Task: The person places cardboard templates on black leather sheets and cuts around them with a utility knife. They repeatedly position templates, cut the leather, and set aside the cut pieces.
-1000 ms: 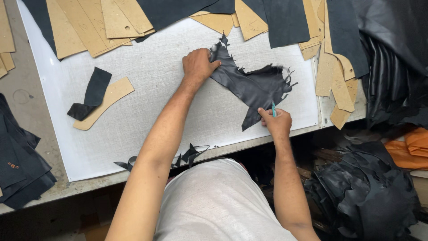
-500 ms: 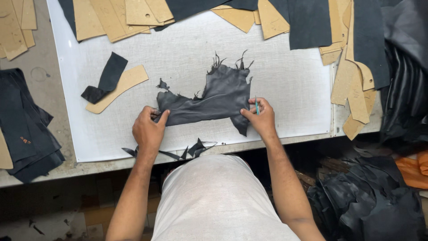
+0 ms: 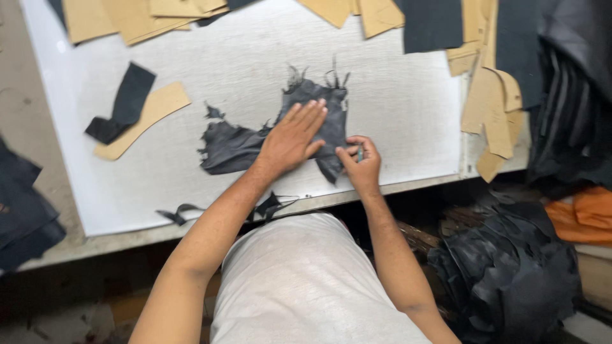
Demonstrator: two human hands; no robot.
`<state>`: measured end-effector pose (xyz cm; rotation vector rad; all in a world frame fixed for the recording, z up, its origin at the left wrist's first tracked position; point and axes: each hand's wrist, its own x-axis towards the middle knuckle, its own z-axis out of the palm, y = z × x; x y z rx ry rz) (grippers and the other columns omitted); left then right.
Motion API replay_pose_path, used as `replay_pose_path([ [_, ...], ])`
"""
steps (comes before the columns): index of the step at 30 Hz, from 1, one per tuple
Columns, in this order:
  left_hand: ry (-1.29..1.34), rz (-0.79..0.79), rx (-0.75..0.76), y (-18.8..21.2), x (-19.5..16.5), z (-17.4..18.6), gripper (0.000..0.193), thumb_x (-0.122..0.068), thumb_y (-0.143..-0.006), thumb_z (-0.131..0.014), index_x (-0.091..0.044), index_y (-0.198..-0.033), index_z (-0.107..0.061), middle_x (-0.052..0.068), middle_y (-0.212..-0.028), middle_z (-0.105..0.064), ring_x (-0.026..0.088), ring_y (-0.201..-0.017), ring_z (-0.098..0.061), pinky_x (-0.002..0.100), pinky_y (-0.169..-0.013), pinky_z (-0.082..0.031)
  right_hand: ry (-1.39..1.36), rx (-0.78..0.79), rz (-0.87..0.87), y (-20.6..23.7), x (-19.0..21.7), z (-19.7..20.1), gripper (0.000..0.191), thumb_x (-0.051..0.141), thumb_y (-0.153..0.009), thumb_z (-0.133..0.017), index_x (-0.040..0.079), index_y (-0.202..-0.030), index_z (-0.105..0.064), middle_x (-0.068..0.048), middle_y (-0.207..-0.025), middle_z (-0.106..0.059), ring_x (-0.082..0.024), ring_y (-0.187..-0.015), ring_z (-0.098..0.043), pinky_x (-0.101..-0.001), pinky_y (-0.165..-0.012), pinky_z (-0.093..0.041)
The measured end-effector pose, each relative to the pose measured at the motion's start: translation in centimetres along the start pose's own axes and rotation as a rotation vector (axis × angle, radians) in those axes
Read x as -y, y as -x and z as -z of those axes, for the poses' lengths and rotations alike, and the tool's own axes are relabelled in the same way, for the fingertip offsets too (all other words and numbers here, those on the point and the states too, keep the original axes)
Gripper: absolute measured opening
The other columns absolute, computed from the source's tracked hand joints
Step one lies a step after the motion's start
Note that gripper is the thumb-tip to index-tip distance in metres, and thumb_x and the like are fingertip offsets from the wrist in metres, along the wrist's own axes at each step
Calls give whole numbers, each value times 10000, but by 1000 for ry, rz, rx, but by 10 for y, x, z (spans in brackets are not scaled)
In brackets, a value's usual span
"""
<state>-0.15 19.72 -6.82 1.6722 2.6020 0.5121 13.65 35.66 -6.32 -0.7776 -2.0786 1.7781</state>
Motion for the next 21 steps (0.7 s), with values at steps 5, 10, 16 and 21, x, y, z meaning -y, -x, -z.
replay_pose_path([
  [5,-278,127,-121,-41,-21,-8,803,-557,-1048,-516,-39,-1629,-322,120,-1703,-286,234,-1582,-238,443,-1301,-157,-57,40,-63,-1,4,25,264,80,-910,-786,12,-1139,-674,3,-833,-679,-13,-589,-550,-186,-472,-450],
  [10,-86,88,2,-18,-62,-4,1054,-717,-882,-503,74,-1548,-296,230,-1643,-256,322,-1540,-205,470,-1249,-143,-184,67,-184,11,6,55,249,172,-1001,-625,37,-1199,-693,-8,-905,-723,-31,-531,-523,-192,-453,-411],
  [16,-12,69,24,-2,-64,-2,1095,-775,-871,-455,75,-1541,-287,238,-1632,-247,320,-1523,-203,478,-1224,-171,88,-72,-116,1,-5,145,281,206,-1031,-573,87,-1249,-703,-16,-920,-720,-22,-527,-473,-190,-486,-426],
  [21,-34,214,7,45,-46,15,1045,-748,-900,-437,58,-1552,-312,227,-1640,-278,318,-1542,-225,481,-1248,-205,732,-480,284,-33,-12,249,270,169,-1004,-715,40,-1241,-719,-138,-1149,-732,-266,-1049,-711,-397,-933,-570],
])
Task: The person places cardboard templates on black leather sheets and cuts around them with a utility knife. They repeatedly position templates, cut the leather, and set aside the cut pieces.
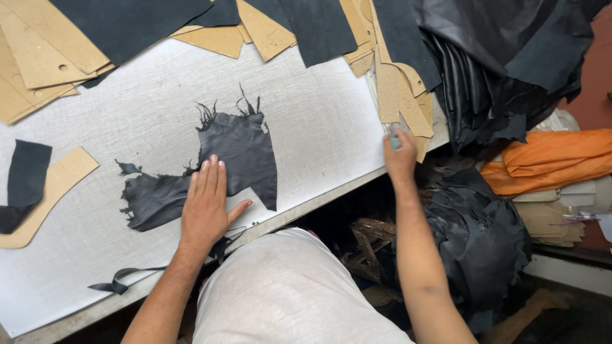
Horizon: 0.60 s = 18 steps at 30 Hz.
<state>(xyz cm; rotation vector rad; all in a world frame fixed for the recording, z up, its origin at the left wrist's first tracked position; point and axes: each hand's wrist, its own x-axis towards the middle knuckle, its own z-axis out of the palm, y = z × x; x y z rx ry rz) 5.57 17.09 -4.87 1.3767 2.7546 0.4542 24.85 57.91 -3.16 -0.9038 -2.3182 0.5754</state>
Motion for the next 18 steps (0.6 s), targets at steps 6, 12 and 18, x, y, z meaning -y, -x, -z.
replay_pose_path([
  [6,-123,111,71,30,4,-4,1021,-743,-898,-479,42,-1535,-329,213,-1621,-296,311,-1520,-240,498,-1229,-201,396,51,-248,-30,-50,25,666,400,-862,-858,46,-1375,-625,-236,-1314,-604,-446,-1183,-588,-544,-963,-482],
  [12,-65,190,-38,81,43,1,953,-691,-966,-490,-7,-1604,-306,166,-1688,-275,285,-1571,-236,482,-1284,-169,164,476,-549,-35,-79,84,378,289,-863,-909,-31,-1012,-773,-37,-797,-634,-126,-680,-508,-338,-610,-425],
  [18,-1,471,-93,130,83,9,973,-666,-959,-524,17,-1605,-274,204,-1686,-221,334,-1558,-191,562,-1251,-109,233,294,-445,-10,-110,158,422,293,-1016,-775,23,-1323,-668,-44,-786,-635,-129,-628,-587,-306,-556,-465],
])
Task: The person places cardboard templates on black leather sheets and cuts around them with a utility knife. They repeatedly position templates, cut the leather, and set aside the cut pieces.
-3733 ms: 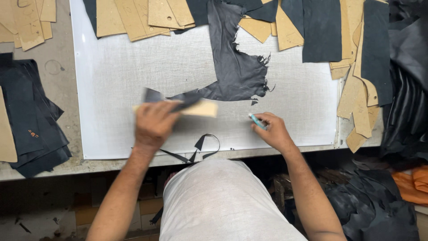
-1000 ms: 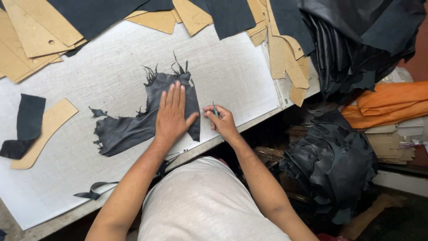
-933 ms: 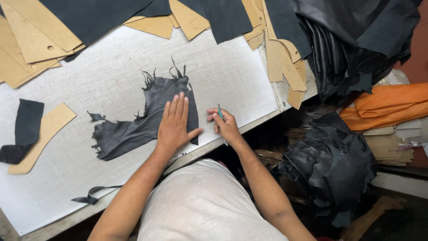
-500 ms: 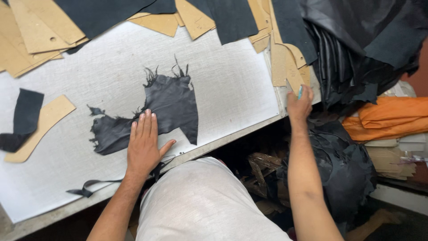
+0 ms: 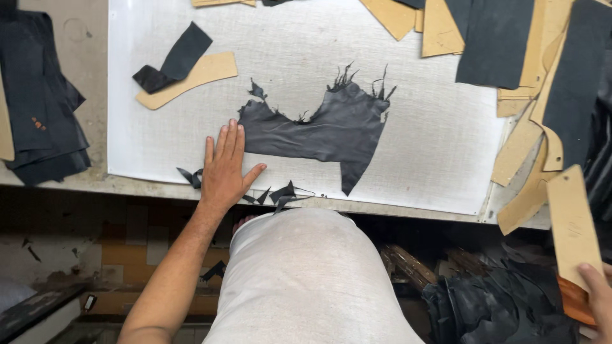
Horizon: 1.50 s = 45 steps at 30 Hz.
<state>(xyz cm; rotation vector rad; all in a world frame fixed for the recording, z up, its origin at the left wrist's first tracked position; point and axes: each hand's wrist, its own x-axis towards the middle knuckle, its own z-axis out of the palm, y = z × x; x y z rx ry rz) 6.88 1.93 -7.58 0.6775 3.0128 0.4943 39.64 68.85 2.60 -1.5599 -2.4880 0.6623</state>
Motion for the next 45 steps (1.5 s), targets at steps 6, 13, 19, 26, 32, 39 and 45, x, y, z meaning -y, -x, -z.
replay_pose_path([
  [6,-42,43,-93,4,16,-12,779,-584,-990,-579,-119,-1579,-372,204,-1683,-240,344,-1570,-184,670,-1210,-10,-498,119,303,70,86,-26,330,213,-1002,-748,12,-1263,-716,-38,-813,-657,-69,-591,-520,-226,-521,-397],
  [13,242,160,-334,6,40,-16,516,-326,-1008,-704,-220,-1491,-559,160,-1669,-343,336,-1574,-258,649,-1269,-27,-319,621,491,151,294,-202,327,176,-868,-803,126,-1190,-776,-67,-956,-782,-119,-773,-663,-271,-660,-500],
  [19,130,-146,-199,6,29,-14,412,-318,-980,-755,-251,-1382,-692,78,-1579,-477,273,-1495,-386,618,-1249,-171,-112,680,611,167,348,-230,264,211,-882,-802,163,-1142,-792,-56,-1071,-788,-177,-967,-740,-321,-868,-560],
  [26,150,-114,-237,-11,18,1,161,-291,-935,-765,-215,-1076,-763,92,-1528,-537,295,-1436,-465,545,-1197,-277,-309,217,826,153,337,-242,326,113,-831,-838,73,-1144,-758,-88,-1050,-658,-191,-786,-637,-307,-708,-557],
  [32,191,-131,-198,-6,23,4,352,-285,-952,-774,-141,-1272,-742,81,-1482,-602,272,-1427,-517,523,-1219,-321,-361,251,668,157,306,-261,208,133,-885,-847,80,-1081,-803,-27,-847,-685,-113,-717,-613,-275,-636,-508],
  [39,141,-97,-275,-1,18,-16,358,-287,-956,-789,-151,-1284,-739,140,-1457,-529,315,-1437,-439,533,-1236,-329,-522,264,525,154,299,-263,230,118,-963,-728,108,-1192,-751,8,-839,-656,-66,-706,-569,-241,-633,-476],
  [45,94,-101,-274,-1,21,-25,361,-312,-946,-799,-164,-1270,-740,123,-1458,-519,301,-1437,-424,551,-1232,-317,-324,207,654,157,296,-265,188,88,-965,-714,105,-1126,-812,-5,-796,-588,-87,-662,-522,-255,-594,-441],
])
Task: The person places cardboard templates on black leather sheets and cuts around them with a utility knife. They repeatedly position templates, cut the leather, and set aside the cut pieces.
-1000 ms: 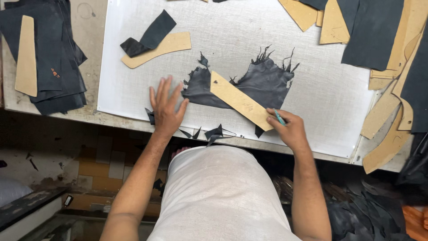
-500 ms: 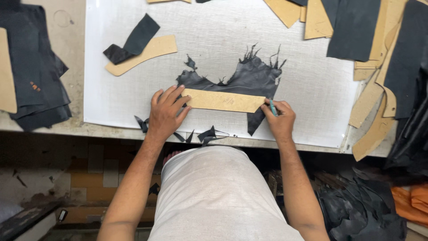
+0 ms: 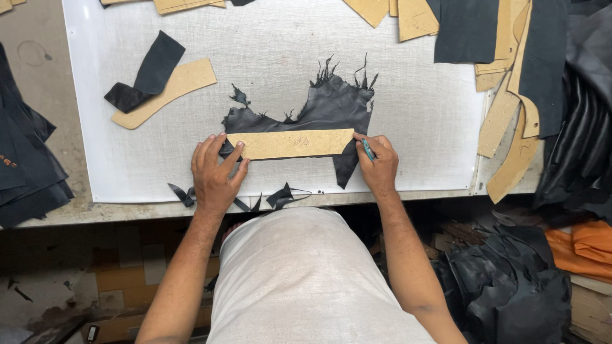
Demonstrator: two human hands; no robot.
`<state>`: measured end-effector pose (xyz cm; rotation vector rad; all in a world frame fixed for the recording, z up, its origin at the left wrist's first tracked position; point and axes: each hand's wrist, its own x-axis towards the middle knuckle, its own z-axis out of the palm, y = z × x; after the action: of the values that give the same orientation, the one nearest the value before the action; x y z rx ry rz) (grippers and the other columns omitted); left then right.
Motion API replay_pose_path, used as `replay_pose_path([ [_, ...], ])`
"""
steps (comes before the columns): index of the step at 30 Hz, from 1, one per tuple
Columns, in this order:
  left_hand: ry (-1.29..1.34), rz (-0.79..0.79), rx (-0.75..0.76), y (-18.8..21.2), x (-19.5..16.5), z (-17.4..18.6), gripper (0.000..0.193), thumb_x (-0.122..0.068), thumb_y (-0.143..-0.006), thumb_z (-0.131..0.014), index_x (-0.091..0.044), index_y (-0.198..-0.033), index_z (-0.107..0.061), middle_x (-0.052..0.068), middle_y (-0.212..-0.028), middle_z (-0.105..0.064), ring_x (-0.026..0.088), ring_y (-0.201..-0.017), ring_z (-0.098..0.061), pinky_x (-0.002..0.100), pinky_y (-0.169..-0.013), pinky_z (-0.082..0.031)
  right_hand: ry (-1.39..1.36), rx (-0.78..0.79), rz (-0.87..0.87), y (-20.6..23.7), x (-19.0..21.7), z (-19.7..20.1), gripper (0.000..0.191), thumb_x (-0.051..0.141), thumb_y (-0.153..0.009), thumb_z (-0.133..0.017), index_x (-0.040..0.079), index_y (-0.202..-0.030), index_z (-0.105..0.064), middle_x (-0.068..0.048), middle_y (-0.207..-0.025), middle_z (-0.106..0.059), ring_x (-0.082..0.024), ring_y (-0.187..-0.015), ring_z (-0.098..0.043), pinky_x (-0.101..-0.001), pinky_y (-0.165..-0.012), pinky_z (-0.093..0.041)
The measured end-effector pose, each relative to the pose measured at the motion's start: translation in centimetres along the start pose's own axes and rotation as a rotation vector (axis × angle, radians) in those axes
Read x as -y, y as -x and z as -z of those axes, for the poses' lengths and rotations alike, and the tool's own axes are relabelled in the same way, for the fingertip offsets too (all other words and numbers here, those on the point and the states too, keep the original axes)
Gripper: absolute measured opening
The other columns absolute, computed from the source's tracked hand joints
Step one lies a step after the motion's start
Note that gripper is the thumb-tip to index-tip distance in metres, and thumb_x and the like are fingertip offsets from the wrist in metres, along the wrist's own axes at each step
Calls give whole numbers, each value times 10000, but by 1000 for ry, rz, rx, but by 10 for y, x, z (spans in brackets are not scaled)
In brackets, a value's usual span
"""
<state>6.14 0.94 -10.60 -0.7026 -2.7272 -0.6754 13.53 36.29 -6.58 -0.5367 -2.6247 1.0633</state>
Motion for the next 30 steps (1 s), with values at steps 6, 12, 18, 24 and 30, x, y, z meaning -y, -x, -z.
replay_pose_path([
  [6,-17,-1,-20,1,3,3,484,-334,-960,-786,-147,-1387,-657,140,-1491,-491,308,-1457,-391,571,-1242,-290,-92,24,-25,-5,12,5,272,96,-947,-742,109,-1219,-751,-5,-852,-620,-88,-698,-573,-250,-592,-479],
  [12,-67,-130,58,2,-25,9,614,-512,-972,-701,-160,-1464,-595,155,-1524,-460,304,-1453,-379,598,-1215,-273,-206,242,87,-22,62,2,396,86,-1026,-631,139,-1418,-615,-43,-1160,-637,-113,-865,-647,-255,-582,-603],
  [18,-164,-102,202,-3,-42,30,766,-711,-889,-630,-183,-1443,-584,192,-1515,-422,337,-1428,-358,731,-1109,-290,120,489,753,-47,149,-91,395,120,-920,-730,167,-1310,-695,-42,-1173,-681,-258,-1082,-630,-367,-903,-545],
  [24,-118,-74,472,-16,-42,52,851,-792,-778,-629,-187,-1375,-588,280,-1507,-362,426,-1466,-253,809,-1075,-230,365,648,723,-54,189,-133,468,130,-824,-766,203,-1283,-713,-11,-1022,-662,-230,-944,-585,-365,-766,-565],
  [30,-134,-139,470,-28,-41,55,921,-767,-751,-655,-191,-1460,-542,309,-1486,-368,460,-1413,-314,796,-1013,-327,568,532,800,-55,118,-74,631,57,-756,-772,209,-1364,-698,-15,-1031,-658,-215,-868,-560,-319,-641,-541],
])
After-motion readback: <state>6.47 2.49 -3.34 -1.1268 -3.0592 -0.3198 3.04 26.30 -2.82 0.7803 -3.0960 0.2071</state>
